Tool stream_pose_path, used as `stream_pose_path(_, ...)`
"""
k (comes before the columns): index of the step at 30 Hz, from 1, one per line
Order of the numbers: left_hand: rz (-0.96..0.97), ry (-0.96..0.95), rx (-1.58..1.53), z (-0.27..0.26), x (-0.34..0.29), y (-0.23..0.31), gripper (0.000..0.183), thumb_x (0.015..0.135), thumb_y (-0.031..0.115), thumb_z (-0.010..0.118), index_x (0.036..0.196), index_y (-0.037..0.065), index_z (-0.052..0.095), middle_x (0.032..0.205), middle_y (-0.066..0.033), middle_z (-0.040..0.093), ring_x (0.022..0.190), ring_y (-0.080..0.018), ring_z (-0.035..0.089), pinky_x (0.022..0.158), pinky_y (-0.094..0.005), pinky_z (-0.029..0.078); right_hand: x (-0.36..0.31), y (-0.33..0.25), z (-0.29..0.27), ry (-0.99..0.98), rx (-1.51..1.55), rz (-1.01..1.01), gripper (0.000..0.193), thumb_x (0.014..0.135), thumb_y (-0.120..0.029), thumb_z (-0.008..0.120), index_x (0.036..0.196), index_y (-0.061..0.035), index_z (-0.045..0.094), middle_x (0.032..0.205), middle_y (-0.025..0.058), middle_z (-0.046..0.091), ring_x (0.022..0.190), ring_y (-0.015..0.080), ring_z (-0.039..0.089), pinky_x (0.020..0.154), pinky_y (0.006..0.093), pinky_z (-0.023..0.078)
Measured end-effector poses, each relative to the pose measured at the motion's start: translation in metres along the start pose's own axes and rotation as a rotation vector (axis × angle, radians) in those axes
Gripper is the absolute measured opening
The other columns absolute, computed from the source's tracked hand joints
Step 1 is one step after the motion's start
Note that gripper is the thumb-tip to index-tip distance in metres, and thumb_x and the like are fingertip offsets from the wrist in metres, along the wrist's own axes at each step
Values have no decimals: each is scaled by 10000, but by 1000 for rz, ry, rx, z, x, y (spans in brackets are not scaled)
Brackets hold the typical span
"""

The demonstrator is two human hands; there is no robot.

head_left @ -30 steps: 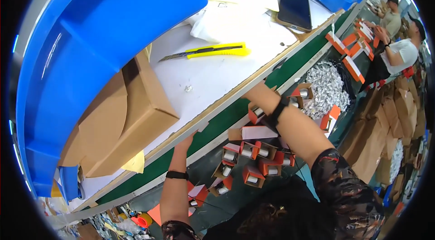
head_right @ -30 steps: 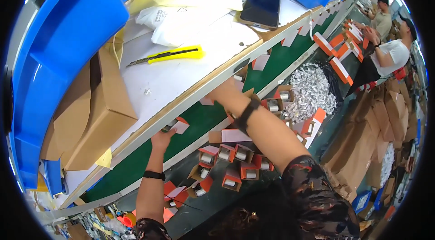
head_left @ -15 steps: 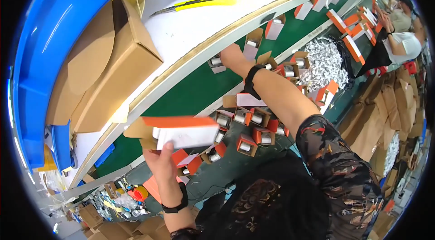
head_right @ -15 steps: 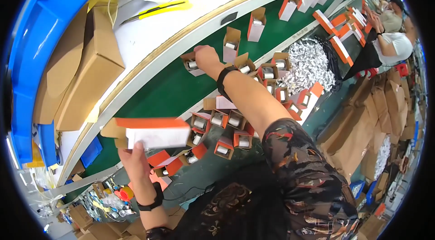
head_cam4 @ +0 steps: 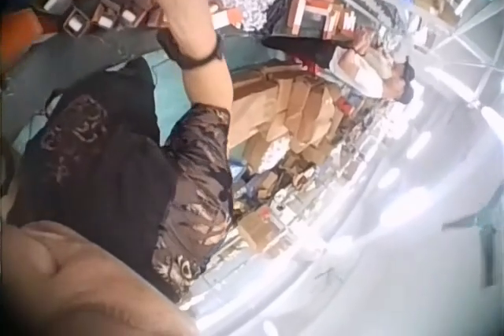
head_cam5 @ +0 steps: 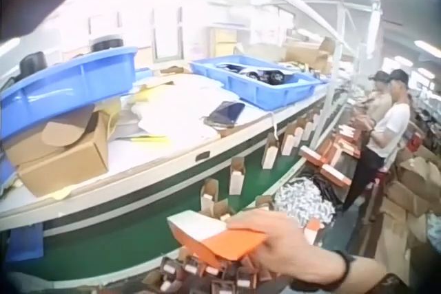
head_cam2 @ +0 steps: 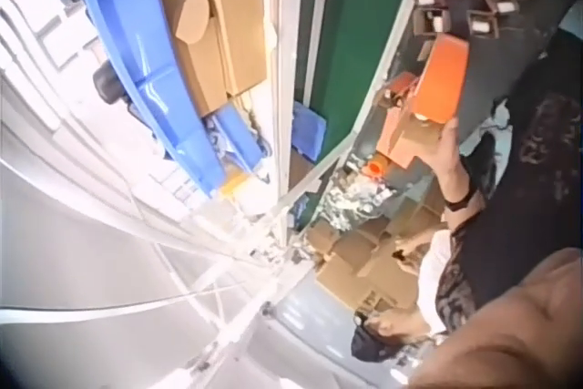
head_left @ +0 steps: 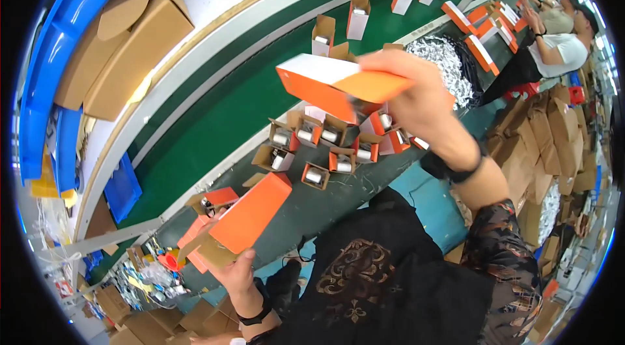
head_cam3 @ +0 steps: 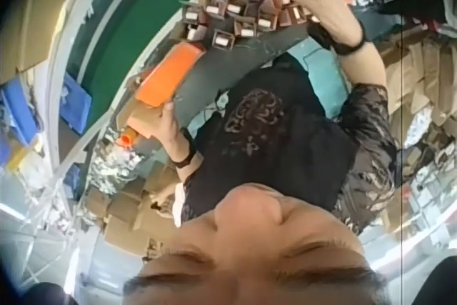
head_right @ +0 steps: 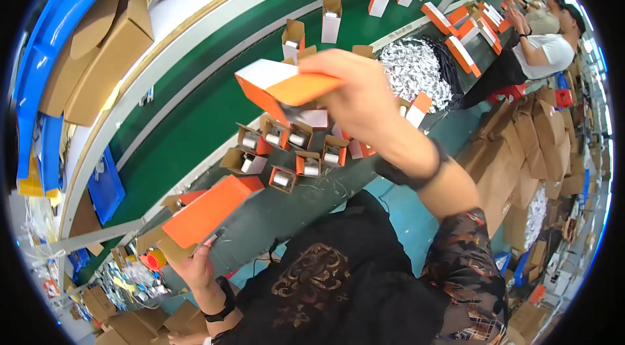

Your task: The person packs items by placing small white objects into orange and white boxes, then threads black lanyards through white plastic pieces and places them into the boxes.

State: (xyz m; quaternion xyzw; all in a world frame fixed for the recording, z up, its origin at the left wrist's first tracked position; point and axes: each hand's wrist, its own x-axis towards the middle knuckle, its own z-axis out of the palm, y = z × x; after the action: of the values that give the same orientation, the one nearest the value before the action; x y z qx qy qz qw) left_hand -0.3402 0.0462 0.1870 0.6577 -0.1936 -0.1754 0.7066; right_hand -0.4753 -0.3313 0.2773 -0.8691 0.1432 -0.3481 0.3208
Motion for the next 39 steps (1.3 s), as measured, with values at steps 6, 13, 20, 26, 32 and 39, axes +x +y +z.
stream_pose_path(6,-53,-35,66,17,-63,-24,755,647,78,855,1273,11,438,1278,-150,507,1236,-313,494,1053,-450,392,-74,-58,-107,-230,83,219,158,736,-51,702,877,17,687,929,142,695,865,225,678,740,310,520)
stream_pose_path(13,-274,-11,70,83,-113,-120,702,678,-100,760,1287,19,431,1292,-117,506,1197,-218,522,1003,-369,461,-185,45,-43,-517,63,256,180,780,-6,602,939,-55,670,912,153,660,853,375,636,750,416,533)
stream_pose_path(20,-220,88,-60,182,-121,-177,621,719,-123,728,1254,26,450,1234,-95,538,1122,-203,565,982,-336,473,-233,124,9,-504,-41,303,176,847,-95,563,986,-71,668,938,159,657,868,392,630,770,470,521)
stream_pose_path(26,-246,102,21,211,-117,-229,597,731,-93,731,1233,30,430,1239,-76,475,1181,-217,514,952,-363,499,-242,130,-7,-529,-26,299,378,868,-229,622,1192,-43,569,1043,195,642,921,403,627,796,472,520)
stream_pose_path(32,-271,116,8,195,-126,-269,739,712,-73,751,1330,37,361,1287,-88,449,1200,-235,498,991,-396,473,-242,131,-60,-674,45,437,356,864,-248,631,1171,-70,596,1050,140,655,959,354,633,837,445,513)
stream_pose_path(39,-629,21,60,153,-190,-337,384,797,35,727,1138,1,554,1013,-50,614,848,-118,565,768,-259,465,-240,178,-147,-740,-331,536,275,860,-269,632,1098,-135,662,1039,103,669,952,330,642,808,440,526)
